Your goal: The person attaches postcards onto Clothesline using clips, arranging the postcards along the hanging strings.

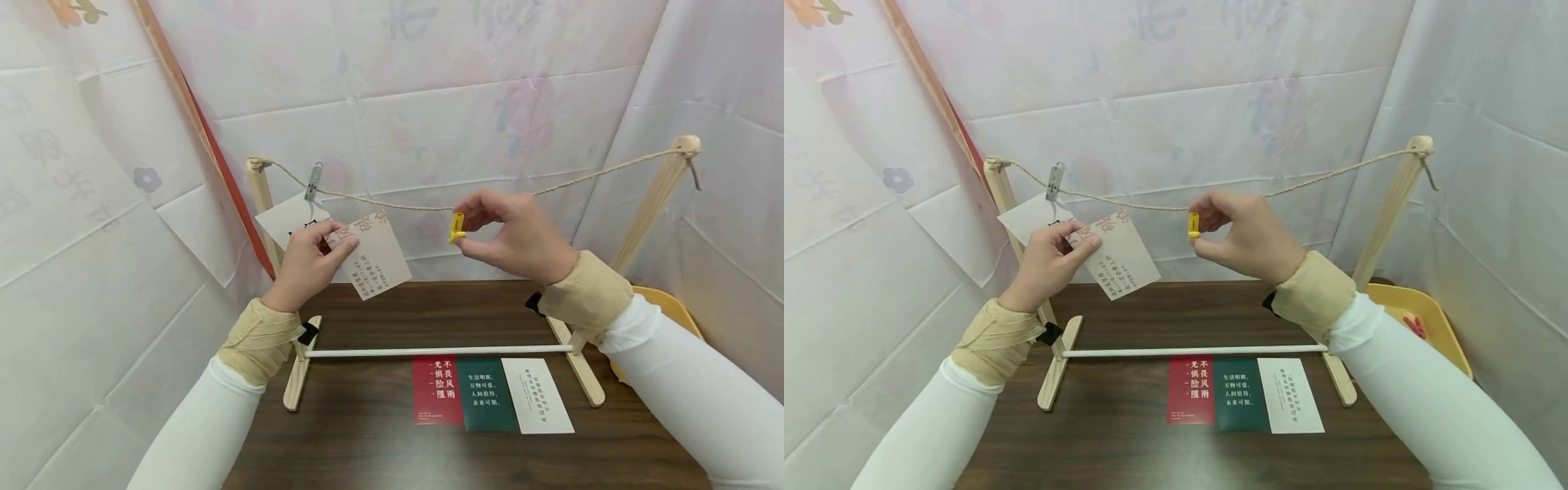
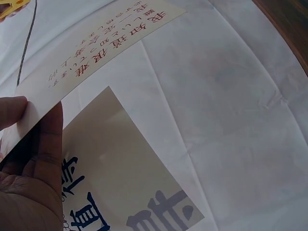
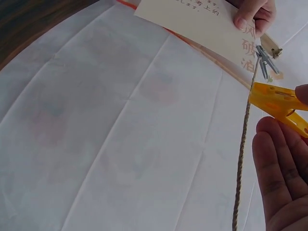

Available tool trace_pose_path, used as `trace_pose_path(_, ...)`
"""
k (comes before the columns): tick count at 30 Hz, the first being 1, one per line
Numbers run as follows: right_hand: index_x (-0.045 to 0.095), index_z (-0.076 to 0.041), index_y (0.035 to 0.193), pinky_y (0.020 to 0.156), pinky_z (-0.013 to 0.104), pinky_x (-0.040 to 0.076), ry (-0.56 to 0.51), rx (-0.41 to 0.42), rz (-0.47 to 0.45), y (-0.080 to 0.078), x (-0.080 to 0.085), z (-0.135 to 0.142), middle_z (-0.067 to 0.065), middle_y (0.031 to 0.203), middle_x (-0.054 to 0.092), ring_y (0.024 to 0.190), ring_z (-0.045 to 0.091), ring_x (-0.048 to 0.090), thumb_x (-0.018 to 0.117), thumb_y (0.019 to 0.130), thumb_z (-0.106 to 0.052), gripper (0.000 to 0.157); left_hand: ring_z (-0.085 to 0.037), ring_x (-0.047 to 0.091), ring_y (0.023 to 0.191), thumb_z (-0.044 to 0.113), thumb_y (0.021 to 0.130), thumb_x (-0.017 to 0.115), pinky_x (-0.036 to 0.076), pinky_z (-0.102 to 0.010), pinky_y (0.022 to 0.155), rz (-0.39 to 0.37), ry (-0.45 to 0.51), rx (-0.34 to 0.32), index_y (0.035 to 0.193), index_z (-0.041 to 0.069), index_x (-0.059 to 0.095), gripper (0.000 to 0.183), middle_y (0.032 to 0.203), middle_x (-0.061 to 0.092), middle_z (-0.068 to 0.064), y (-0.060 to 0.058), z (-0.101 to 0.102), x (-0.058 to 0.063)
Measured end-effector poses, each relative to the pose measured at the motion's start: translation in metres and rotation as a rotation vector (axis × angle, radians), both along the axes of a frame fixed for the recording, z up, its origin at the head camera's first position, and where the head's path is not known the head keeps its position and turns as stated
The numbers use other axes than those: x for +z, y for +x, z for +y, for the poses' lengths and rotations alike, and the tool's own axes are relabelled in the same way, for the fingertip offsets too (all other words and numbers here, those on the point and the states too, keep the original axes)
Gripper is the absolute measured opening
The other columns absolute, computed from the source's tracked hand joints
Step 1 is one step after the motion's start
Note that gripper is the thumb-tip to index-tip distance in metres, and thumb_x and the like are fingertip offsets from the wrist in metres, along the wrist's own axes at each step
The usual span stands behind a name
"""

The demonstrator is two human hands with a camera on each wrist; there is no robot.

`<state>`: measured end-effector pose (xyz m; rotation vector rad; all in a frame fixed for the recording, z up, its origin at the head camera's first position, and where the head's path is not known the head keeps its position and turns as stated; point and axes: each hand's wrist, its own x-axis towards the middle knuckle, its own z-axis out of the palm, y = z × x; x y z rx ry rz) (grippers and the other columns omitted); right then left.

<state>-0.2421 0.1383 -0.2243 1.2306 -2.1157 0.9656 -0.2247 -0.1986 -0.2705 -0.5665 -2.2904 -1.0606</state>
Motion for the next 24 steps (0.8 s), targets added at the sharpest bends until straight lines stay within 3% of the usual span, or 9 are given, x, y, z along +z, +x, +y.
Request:
trace_pose_path(12,0.071,0.002,0.105,0.080,0.014,0.056,-0.044,0.029,-0.084,-0.004,0.019,-0.023,0.011,0.097,0.080,0.084,0.022,0.077,0.088,0.085,0.004,0.027,-0.006,0.052,0.060,0.007,0.102,0.075,0.039,-0.019,0.054,-0.021,0.020,-0.015,0.108,-0.003,0.077,0.012,0.086,0.078,-0.019,-0.002,0.002,0.005)
trace_pose_path(19,0.070,0.003,0.107,0.079,0.015,0.055,-0.057,-0.009,-0.134,-0.007,0.028,-0.036,0.015,0.099,0.080,0.086,0.025,0.077,0.089,0.088,-0.001,0.026,-0.006,0.048,0.058,0.007,0.102,0.075,0.038,-0.019,0.054,-0.012,0.009,-0.008,0.107,-0.003,0.077,0.012,0.084,0.077,-0.018,-0.003,0.002,0.004)
trace_pose_path(24,0.070,0.003,0.103,0.079,0.017,0.057,-0.094,0.007,-0.142,-0.014,0.033,-0.046,0.017,0.099,0.080,0.086,0.023,0.076,0.088,0.089,0.000,0.022,-0.006,0.050,0.060,0.008,0.102,0.075,0.039,-0.019,0.055,-0.017,0.017,-0.010,0.108,-0.004,0.077,0.013,0.086,0.078,-0.019,-0.004,0.002,0.005)
